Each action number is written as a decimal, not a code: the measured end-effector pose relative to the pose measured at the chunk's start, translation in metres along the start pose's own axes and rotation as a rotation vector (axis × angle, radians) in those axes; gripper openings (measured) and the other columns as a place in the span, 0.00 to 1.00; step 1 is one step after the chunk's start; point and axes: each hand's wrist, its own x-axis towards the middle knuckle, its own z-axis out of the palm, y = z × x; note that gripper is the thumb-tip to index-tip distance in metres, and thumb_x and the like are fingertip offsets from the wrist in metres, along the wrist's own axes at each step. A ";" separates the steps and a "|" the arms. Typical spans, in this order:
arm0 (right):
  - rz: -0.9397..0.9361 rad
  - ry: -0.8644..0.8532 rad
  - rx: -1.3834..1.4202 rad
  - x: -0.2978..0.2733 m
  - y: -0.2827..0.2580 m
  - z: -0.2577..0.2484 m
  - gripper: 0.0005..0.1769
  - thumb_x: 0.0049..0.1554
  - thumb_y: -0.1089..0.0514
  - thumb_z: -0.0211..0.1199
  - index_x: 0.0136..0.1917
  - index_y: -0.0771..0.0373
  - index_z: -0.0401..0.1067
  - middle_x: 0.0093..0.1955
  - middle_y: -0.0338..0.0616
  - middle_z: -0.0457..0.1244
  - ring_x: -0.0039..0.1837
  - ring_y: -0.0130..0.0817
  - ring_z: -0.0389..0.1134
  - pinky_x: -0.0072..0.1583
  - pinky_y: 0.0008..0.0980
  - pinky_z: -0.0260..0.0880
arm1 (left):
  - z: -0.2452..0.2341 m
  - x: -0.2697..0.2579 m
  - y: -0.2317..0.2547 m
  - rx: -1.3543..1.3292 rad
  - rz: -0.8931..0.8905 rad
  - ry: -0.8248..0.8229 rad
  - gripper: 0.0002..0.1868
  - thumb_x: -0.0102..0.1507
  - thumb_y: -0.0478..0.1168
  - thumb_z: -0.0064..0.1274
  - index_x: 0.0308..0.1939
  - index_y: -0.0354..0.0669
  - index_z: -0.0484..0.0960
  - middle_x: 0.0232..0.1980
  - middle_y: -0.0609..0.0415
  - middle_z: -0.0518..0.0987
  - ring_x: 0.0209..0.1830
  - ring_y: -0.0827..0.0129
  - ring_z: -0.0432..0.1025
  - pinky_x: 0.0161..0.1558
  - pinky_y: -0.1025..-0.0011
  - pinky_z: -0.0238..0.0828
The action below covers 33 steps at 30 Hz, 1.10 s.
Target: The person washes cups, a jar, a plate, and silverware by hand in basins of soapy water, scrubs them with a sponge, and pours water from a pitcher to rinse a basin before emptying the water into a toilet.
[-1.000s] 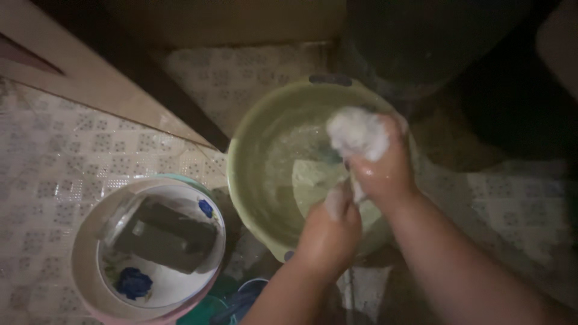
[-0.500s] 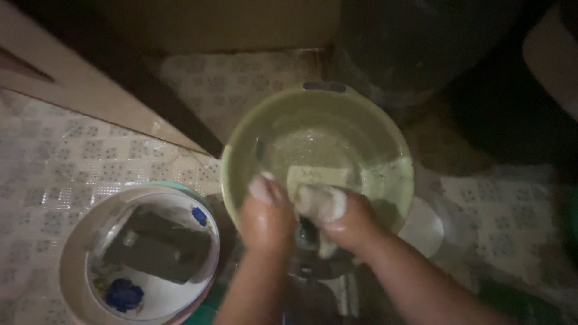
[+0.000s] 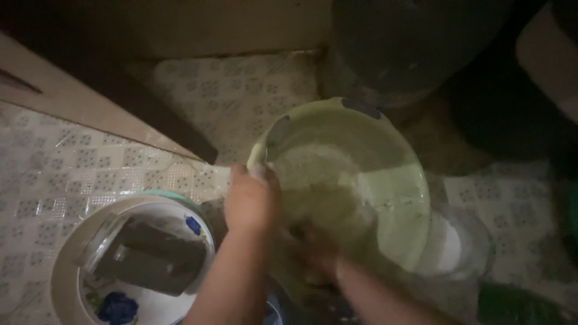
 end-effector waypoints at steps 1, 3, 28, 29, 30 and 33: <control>-0.101 -0.016 0.288 -0.001 -0.012 0.010 0.35 0.57 0.40 0.57 0.73 0.58 0.61 0.72 0.51 0.61 0.73 0.45 0.62 0.70 0.42 0.61 | -0.004 -0.010 0.007 -0.012 -0.009 -0.025 0.24 0.68 0.54 0.43 0.49 0.34 0.75 0.46 0.29 0.79 0.48 0.33 0.74 0.52 0.46 0.69; -0.178 0.081 0.142 0.006 -0.033 -0.009 0.37 0.55 0.42 0.59 0.74 0.57 0.60 0.74 0.52 0.57 0.74 0.48 0.59 0.70 0.43 0.60 | -0.012 -0.024 0.015 -0.015 -0.016 -0.050 0.23 0.68 0.54 0.43 0.48 0.35 0.75 0.45 0.29 0.78 0.48 0.33 0.73 0.51 0.45 0.69; -0.123 0.500 -0.657 0.040 -0.012 -0.157 0.32 0.56 0.49 0.62 0.73 0.48 0.65 0.77 0.50 0.50 0.74 0.54 0.54 0.69 0.50 0.62 | -0.040 -0.030 0.035 0.153 0.408 0.118 0.18 0.68 0.50 0.41 0.43 0.42 0.81 0.44 0.36 0.80 0.43 0.36 0.75 0.44 0.45 0.71; -0.027 0.462 -0.643 0.030 0.008 -0.156 0.31 0.56 0.49 0.61 0.73 0.48 0.66 0.76 0.50 0.51 0.73 0.53 0.55 0.69 0.49 0.63 | -0.038 -0.034 0.035 0.132 0.440 0.131 0.19 0.65 0.52 0.41 0.43 0.44 0.82 0.45 0.38 0.81 0.41 0.36 0.75 0.43 0.45 0.71; 0.058 0.432 -0.607 0.023 0.026 -0.150 0.31 0.56 0.49 0.61 0.73 0.49 0.66 0.76 0.50 0.52 0.73 0.52 0.56 0.69 0.49 0.64 | -0.038 -0.036 0.034 0.127 0.444 0.132 0.19 0.65 0.52 0.41 0.43 0.44 0.82 0.45 0.38 0.81 0.41 0.36 0.75 0.43 0.45 0.71; 0.172 0.355 -0.410 0.014 0.067 -0.107 0.28 0.57 0.50 0.59 0.72 0.49 0.68 0.75 0.49 0.55 0.72 0.50 0.58 0.68 0.47 0.66 | -0.029 -0.040 0.032 -0.213 0.244 0.058 0.25 0.72 0.54 0.37 0.36 0.44 0.83 0.39 0.39 0.82 0.38 0.41 0.76 0.43 0.47 0.70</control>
